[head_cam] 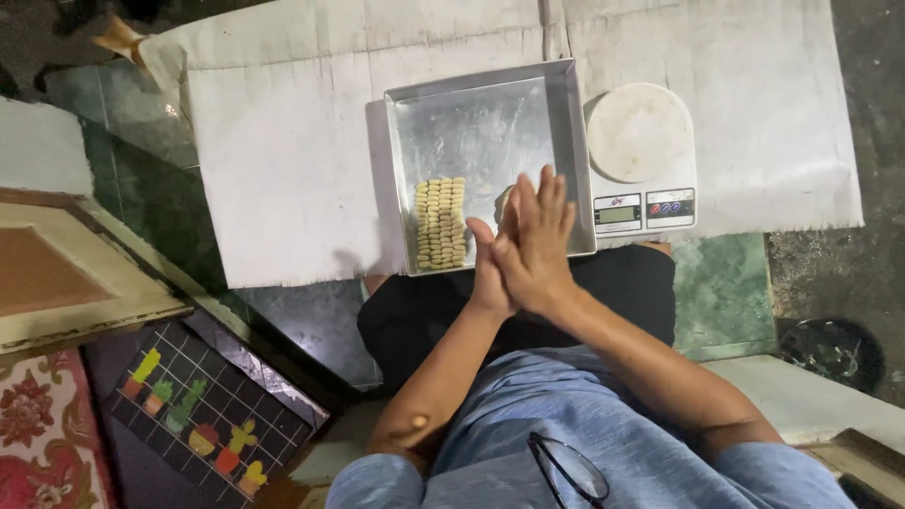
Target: Shaping small pieces of dough into cylinders and placing them in a tray, and weighing dough on a scale.
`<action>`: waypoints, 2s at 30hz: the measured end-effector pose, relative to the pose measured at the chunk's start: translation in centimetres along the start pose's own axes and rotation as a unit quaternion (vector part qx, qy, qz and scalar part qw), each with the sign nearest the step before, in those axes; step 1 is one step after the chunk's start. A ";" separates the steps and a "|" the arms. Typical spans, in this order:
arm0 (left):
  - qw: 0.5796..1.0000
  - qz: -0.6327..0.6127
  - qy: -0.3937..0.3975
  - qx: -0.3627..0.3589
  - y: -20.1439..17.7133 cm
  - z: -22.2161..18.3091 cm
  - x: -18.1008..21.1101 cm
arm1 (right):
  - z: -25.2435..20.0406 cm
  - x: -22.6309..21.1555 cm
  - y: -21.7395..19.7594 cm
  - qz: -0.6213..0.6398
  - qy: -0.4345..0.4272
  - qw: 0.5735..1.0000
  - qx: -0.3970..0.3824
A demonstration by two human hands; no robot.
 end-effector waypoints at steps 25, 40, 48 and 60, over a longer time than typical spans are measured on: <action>0.981 0.153 -0.065 0.101 -2.6 0.1 -0.2 | -2.8 -1.3 -5.8 0.042 -0.123 0.990 0.052; 0.952 0.261 -0.082 0.134 -2.9 -1.0 0.5 | -2.4 -1.5 -6.9 0.151 -0.175 0.972 -0.049; 0.952 0.267 -0.003 0.149 -2.8 -0.8 0.0 | -2.6 -1.2 -6.9 0.148 -0.183 0.971 -0.044; 0.947 0.298 -0.005 0.117 -2.9 -1.5 0.3 | -2.0 -2.2 -7.1 0.167 -0.167 0.970 -0.060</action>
Point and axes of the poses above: each hand's wrist, its own z-axis towards the middle knuckle, its own y-axis out of the palm, x = y × z, the point moved 2 cm from there along z, towards the middle knuckle, and after that the axes turned 8 degrees about -y, right-handed, at the moved point
